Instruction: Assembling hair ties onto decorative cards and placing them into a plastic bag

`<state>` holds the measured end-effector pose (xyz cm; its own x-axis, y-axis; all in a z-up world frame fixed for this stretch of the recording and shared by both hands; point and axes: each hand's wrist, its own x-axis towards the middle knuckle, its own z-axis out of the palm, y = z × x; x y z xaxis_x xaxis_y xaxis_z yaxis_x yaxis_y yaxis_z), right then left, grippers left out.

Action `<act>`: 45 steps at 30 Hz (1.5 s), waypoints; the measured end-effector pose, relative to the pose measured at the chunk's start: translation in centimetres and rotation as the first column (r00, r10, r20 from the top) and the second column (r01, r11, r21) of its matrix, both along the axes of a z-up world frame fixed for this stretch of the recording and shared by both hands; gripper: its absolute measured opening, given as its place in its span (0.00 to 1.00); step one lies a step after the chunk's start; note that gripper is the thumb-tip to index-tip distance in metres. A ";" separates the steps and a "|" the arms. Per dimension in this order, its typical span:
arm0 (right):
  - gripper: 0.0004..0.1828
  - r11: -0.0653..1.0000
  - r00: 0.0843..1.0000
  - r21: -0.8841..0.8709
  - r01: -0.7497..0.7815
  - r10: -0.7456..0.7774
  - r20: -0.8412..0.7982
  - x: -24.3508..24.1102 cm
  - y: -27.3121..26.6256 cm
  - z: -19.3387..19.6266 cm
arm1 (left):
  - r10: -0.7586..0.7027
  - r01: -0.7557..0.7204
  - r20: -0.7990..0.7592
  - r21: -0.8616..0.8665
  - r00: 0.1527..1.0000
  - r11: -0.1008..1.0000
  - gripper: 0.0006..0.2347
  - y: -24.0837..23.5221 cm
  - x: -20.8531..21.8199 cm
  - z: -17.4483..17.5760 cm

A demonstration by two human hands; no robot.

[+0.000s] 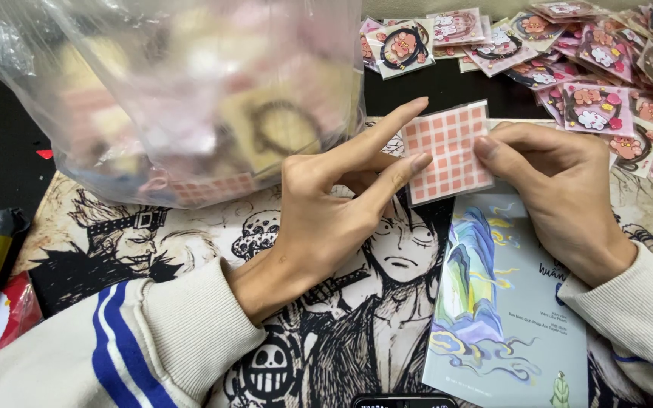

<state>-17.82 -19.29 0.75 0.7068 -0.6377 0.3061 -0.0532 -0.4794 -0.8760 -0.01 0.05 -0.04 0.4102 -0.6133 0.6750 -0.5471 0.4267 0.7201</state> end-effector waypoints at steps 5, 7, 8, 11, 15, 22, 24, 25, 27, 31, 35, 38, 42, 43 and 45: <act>0.05 0.998 0.998 -0.032 -0.062 0.062 0.022 0.0 0.3 0.3 | 0.087 -0.086 -0.010 0.061 0.996 0.994 0.21 -0.3 0.0 0.2; 0.05 0.990 0.992 -0.083 -0.118 0.121 0.032 -0.1 0.5 0.5 | 0.151 -0.150 -0.004 0.072 0.988 0.986 0.20 -0.3 0.0 0.3; 0.05 0.981 0.987 -0.108 -0.159 0.162 0.017 -0.2 0.7 0.7 | 0.136 -0.138 0.023 0.076 0.990 0.988 0.20 -0.3 0.1 0.4; 0.06 0.952 0.967 -0.181 -0.247 0.254 0.018 -0.1 1.1 1.0 | 0.069 -0.073 0.098 0.036 0.993 0.997 0.15 -0.3 0.0 1.1; 0.06 0.892 0.938 -0.316 -0.322 0.346 0.021 0.2 1.6 1.4 | -0.032 0.041 0.122 -0.075 0.992 0.996 0.06 -0.3 -0.4 1.4; 0.06 0.873 0.953 -0.393 -0.288 0.302 -0.028 0.4 2.2 1.9 | -0.030 0.037 0.097 -0.071 0.995 0.997 0.06 -0.4 0.3 0.3; 0.08 0.861 0.941 -0.390 -0.326 0.335 -0.047 0.4 2.1 1.8 | 0.009 -0.007 0.047 -0.050 0.999 0.999 0.08 -0.3 0.2 0.4; 0.08 0.861 0.941 -0.391 -0.325 0.334 -0.047 0.5 2.2 1.9 | 0.009 -0.007 0.048 -0.051 0.999 0.999 0.08 -0.4 0.4 0.1; 0.07 0.879 0.942 -0.348 -0.326 0.331 -0.047 0.6 2.4 2.3 | 0.029 -0.029 0.019 -0.026 0.999 0.999 0.09 -0.6 0.8 -0.4; 0.06 0.931 0.949 -0.211 -0.299 0.313 0.032 0.3 1.8 1.4 | -0.072 0.070 -0.130 -0.022 0.989 0.997 0.11 -0.5 0.8 -0.5; 0.07 0.914 0.950 -0.265 -0.306 0.312 -0.020 0.2 1.7 1.6 | -0.139 0.161 -0.212 0.093 0.967 0.983 0.23 -0.3 0.4 0.5; 0.08 0.880 0.940 -0.335 -0.336 0.334 -0.067 0.3 2.0 1.9 | -0.181 0.193 -0.154 0.067 0.971 0.979 0.16 -0.6 0.4 0.7; 0.03 0.892 0.950 -0.334 -0.304 0.310 -0.034 0.6 2.2 1.9 | -0.110 0.116 -0.095 0.051 0.989 0.992 0.05 -0.6 0.2 1.0; 0.03 0.892 0.950 -0.335 -0.304 0.311 -0.034 0.6 2.2 2.0 | -0.110 0.115 -0.094 0.051 0.989 0.992 0.05 -0.6 0.2 1.0; 0.03 0.913 0.949 -0.276 -0.302 0.314 0.002 0.6 2.2 2.1 | -0.077 0.078 -0.095 0.006 0.992 0.997 0.07 -0.7 0.1 1.0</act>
